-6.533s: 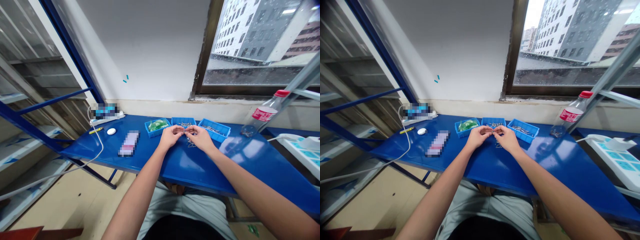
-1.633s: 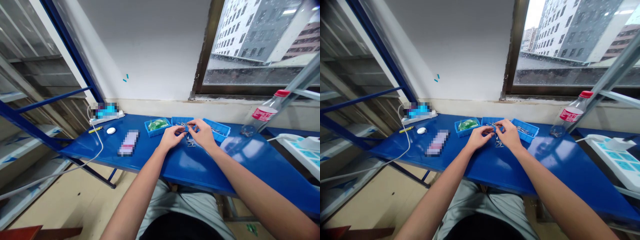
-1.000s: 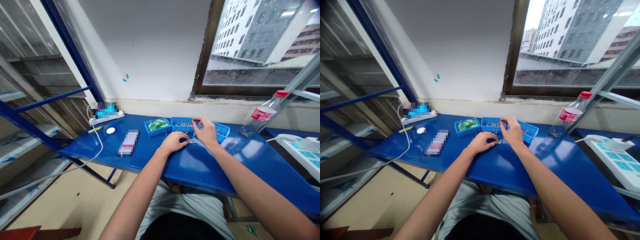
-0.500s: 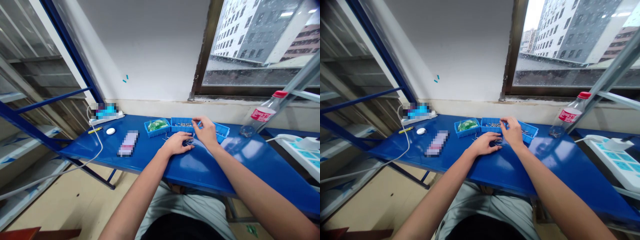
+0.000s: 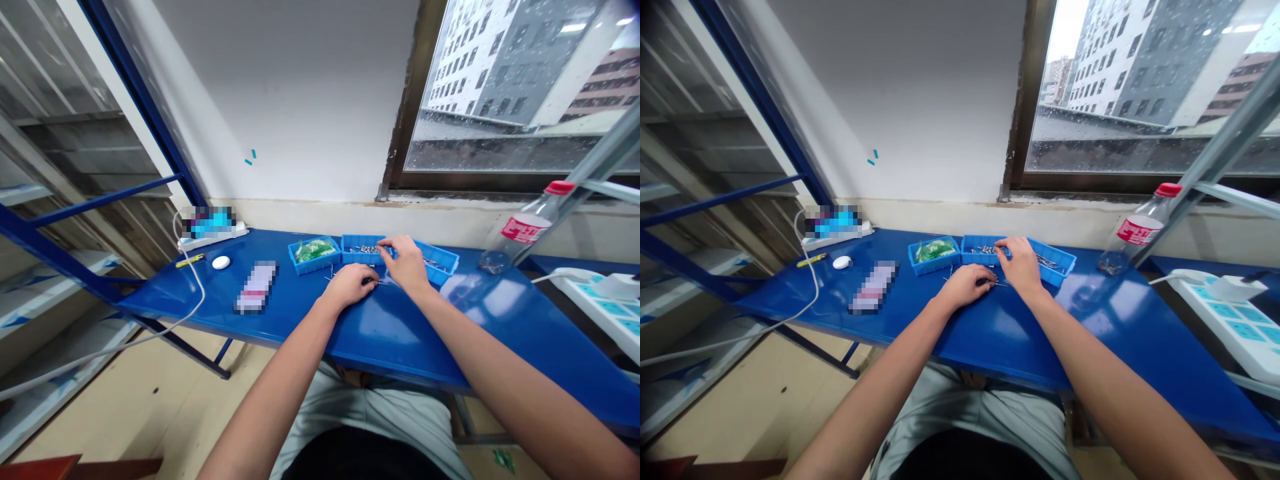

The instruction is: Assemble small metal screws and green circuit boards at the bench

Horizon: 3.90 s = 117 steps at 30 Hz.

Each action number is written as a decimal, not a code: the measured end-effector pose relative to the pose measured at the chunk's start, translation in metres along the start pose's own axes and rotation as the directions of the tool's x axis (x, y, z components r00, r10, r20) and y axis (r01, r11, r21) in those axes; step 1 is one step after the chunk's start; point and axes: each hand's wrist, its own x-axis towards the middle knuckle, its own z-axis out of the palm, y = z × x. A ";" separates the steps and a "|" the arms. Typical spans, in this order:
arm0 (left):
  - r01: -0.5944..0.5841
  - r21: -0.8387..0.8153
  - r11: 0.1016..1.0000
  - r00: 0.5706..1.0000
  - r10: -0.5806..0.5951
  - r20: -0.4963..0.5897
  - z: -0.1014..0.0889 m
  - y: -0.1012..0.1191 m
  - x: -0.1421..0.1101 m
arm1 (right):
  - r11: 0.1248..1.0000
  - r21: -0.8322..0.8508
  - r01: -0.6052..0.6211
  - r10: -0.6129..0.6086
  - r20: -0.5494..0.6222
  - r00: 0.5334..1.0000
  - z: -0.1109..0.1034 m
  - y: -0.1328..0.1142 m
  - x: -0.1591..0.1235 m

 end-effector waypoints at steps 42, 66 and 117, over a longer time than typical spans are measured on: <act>0.199 -0.467 0.862 0.828 -0.402 -0.390 -0.016 0.009 0.002 | 0.932 0.283 -0.228 0.171 0.214 0.962 0.007 -0.024 -0.015; 0.244 -0.410 0.879 0.890 -0.371 -0.266 -0.011 0.002 -0.003 | 0.949 0.203 -0.243 0.184 0.268 0.946 0.000 -0.026 -0.014; 0.130 -0.647 0.752 0.899 -0.365 -0.243 -0.019 -0.005 0.003 | 0.745 0.457 -0.486 0.272 0.456 0.847 0.002 -0.021 -0.017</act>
